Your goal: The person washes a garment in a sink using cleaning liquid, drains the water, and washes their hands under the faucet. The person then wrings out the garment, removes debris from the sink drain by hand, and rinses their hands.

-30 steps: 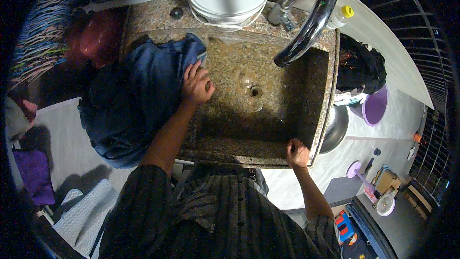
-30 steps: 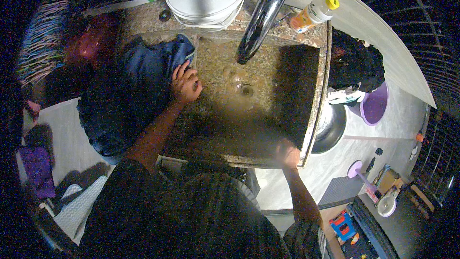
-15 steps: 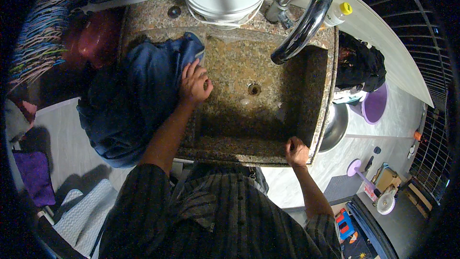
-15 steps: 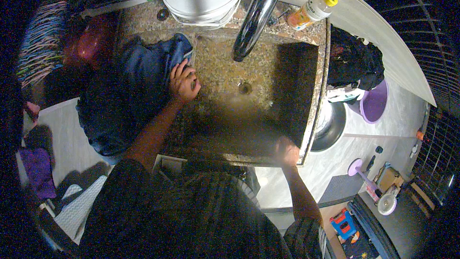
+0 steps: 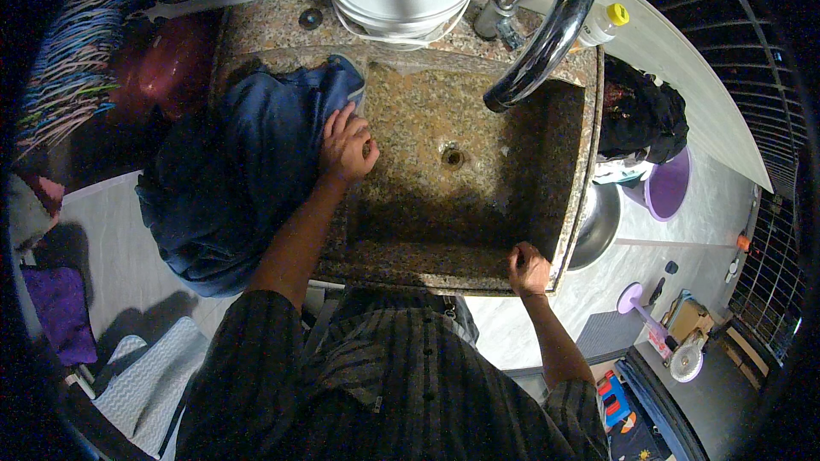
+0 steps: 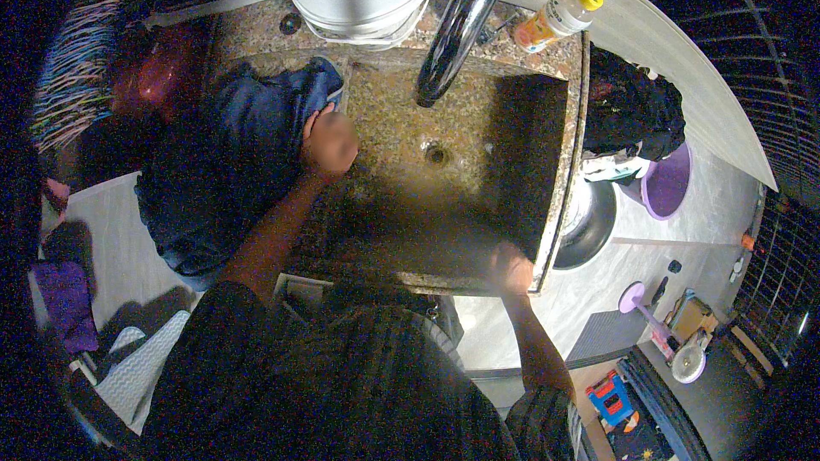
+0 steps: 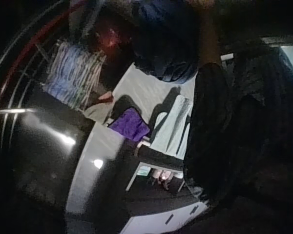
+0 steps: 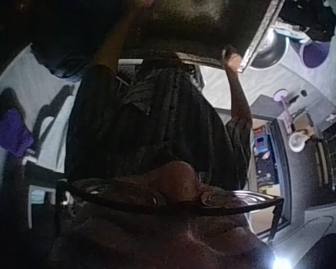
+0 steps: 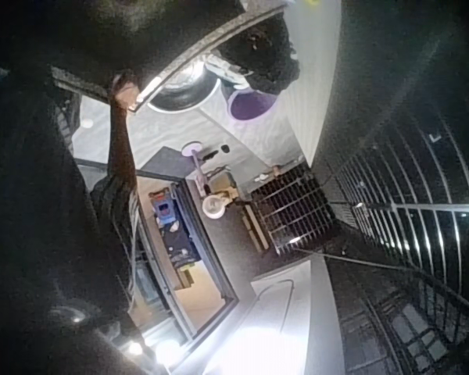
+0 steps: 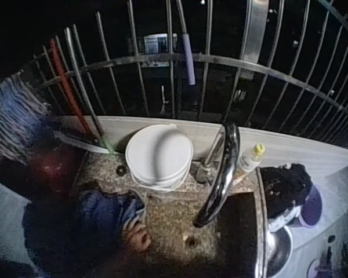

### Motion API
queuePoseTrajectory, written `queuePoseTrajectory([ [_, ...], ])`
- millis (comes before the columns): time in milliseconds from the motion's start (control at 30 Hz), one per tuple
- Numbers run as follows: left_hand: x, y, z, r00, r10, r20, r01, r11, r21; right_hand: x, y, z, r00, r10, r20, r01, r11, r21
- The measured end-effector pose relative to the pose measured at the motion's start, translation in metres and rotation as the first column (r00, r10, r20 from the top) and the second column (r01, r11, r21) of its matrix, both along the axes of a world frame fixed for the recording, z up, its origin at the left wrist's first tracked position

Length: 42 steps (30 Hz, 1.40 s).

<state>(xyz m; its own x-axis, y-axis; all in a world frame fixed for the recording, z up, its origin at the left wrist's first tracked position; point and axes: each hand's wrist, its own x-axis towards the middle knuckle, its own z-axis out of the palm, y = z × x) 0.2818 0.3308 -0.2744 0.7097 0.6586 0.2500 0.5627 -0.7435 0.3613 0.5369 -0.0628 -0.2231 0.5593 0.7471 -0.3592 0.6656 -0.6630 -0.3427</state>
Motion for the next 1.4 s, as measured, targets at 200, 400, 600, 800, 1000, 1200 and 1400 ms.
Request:
queuePoseTrajectory([
  [200,0.0,0.002,0.0,1.0,-0.014,0.017,0.013,0.999,0.043,0.001,-0.004,-0.006,0.999,0.026,0.045,-0.027,1.0,0.017],
  [400,0.0,0.002,0.004,0.998,-0.018,-0.053,0.018,1.0,0.013,0.001,-0.004,-0.006,1.0,0.0,0.009,0.0,1.0,0.001],
  [600,0.0,0.002,0.004,0.997,-0.014,-0.071,0.016,1.0,0.02,0.001,-0.005,-0.006,1.0,-0.002,0.022,0.002,1.0,-0.029],
  [800,0.0,0.001,0.007,0.996,-0.021,-0.085,0.021,1.0,-0.007,0.001,-0.002,-0.004,1.0,-0.014,-0.001,0.014,1.0,0.003],
  [1000,0.0,0.003,0.006,0.998,-0.034,-0.043,0.036,0.998,0.047,0.001,-0.001,-0.003,1.0,-0.018,-0.016,0.018,1.0,0.007],
  [1200,-0.001,0.003,0.003,0.998,-0.03,-0.049,0.032,0.998,0.045,0.001,-0.002,-0.003,1.0,-0.014,-0.004,0.014,1.0,0.011],
  [1400,-0.001,0.003,0.004,0.997,-0.03,-0.072,0.031,0.999,0.011,-0.001,0.004,0.003,1.0,-0.013,-0.005,0.013,1.0,0.017],
])
